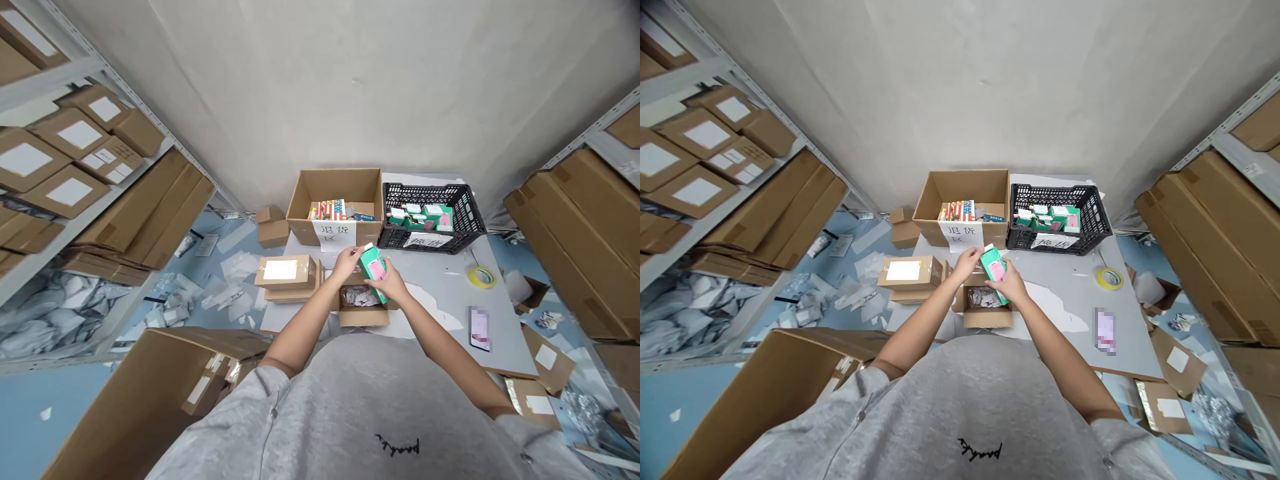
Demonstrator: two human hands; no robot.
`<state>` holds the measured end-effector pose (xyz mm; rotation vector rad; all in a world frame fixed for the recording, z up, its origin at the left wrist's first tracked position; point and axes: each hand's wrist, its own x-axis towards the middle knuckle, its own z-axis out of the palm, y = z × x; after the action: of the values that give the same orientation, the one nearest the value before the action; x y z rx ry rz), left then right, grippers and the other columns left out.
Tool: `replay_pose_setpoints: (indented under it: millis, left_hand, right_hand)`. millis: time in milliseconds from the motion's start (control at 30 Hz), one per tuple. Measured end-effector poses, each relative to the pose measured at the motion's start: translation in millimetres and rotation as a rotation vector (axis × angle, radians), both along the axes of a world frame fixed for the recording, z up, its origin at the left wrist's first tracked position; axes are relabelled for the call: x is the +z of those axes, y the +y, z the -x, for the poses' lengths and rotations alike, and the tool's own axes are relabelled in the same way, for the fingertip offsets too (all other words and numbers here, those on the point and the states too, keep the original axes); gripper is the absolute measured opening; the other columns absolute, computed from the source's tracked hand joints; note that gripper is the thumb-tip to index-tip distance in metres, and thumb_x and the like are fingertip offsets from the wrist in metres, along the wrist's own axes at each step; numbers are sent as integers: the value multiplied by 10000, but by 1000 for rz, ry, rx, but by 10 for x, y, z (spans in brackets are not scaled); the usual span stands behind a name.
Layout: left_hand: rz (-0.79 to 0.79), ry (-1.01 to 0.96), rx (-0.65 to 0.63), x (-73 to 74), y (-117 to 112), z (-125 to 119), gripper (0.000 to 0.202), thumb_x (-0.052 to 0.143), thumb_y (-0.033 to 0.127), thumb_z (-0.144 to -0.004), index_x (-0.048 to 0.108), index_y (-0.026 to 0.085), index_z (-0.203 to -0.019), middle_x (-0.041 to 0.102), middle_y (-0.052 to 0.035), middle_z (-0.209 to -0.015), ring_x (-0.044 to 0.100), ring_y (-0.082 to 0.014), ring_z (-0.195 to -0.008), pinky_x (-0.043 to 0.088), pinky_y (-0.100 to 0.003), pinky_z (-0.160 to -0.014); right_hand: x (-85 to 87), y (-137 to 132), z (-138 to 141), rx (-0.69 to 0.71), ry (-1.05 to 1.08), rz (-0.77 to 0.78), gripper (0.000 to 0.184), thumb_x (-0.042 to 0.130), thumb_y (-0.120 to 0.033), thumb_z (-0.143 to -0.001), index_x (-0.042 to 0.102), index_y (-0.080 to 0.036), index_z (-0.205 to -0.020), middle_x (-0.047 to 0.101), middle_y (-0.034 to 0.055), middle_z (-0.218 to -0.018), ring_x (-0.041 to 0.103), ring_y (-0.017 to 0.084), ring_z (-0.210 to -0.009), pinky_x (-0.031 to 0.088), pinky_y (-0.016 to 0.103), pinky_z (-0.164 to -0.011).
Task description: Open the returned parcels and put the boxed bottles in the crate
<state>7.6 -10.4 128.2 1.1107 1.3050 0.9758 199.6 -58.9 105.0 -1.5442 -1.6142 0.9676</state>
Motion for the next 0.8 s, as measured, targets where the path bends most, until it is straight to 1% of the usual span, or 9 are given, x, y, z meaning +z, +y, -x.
replay_pose_setpoints:
  millis: [100,233,300,400,467,533,600,700,800]
  left_hand:
    - [53,-4,21,44,70,104,541,587,698,-930,690,167,-915,684,-31,-732,673,-165,-623,589,-284,-588]
    - [152,13,55,157,182,261,573,472,716,-982,641,180,-869,671,-51,-695,700,-194,-624,577,-313,-626]
    - [77,147,160,225,182,313,435,536,608,-995,640,186,-974,703,-73,-827,725,-221,-760,586,-358,-733]
    - [-234,481,303,342,98,359,234,711,326,-905,648,209,-1097,686,-125,-1148,650,-293,-1147,513,-464,-1004]
    - [-436,592,170,420,23,375,152,682,201,-886,688,225,-1036,661,-120,-1235,556,-308,-1286,431,-490,-1109]
    - [-549,563,-106,482,-34,380,156,594,167,-922,721,237,-981,683,-94,-1194,562,-287,-1263,422,-468,-1120]
    - [-588,480,-312,513,-59,376,230,533,188,-961,739,247,-1045,702,-75,-1163,593,-259,-1205,444,-430,-1100]
    - [-583,393,-358,491,-41,369,261,521,299,-1009,738,243,-1141,706,-80,-1155,610,-247,-1170,460,-396,-1071]
    - [-543,291,-299,417,10,389,330,540,461,-1017,746,210,-957,704,-71,-977,643,-232,-1001,494,-361,-964]
  right_hand:
    - [-4,-41,-44,41,-60,-44,693,854,-474,-651,572,-248,-1243,743,81,-1079,690,305,-950,549,428,-871]
    - [21,-59,-124,52,-81,-63,661,820,-500,-680,540,-265,-1230,743,42,-963,676,278,-826,546,380,-760]
    - [47,-43,-162,75,-79,-62,625,813,-516,-687,553,-266,-1198,738,25,-910,665,265,-782,543,367,-736]
    - [98,-7,-205,104,-61,-77,602,809,-514,-694,581,-263,-1192,744,26,-927,667,261,-795,548,364,-747]
    - [132,11,-223,120,-41,-91,610,810,-501,-699,597,-263,-1219,753,34,-982,678,274,-852,555,377,-788]
    - [160,22,-232,132,-19,-92,620,815,-487,-699,612,-264,-1241,758,36,-1017,684,289,-902,557,395,-839]
    - [176,30,-233,130,10,-86,636,828,-470,-684,626,-264,-1251,759,33,-1038,684,299,-939,552,408,-883]
    - [185,45,-229,122,44,-87,640,838,-440,-664,644,-267,-1248,748,32,-1063,672,310,-986,539,422,-929]
    - [185,68,-230,155,-8,-143,583,838,-405,-655,662,-261,-1192,718,60,-1116,649,326,-1042,526,431,-953]
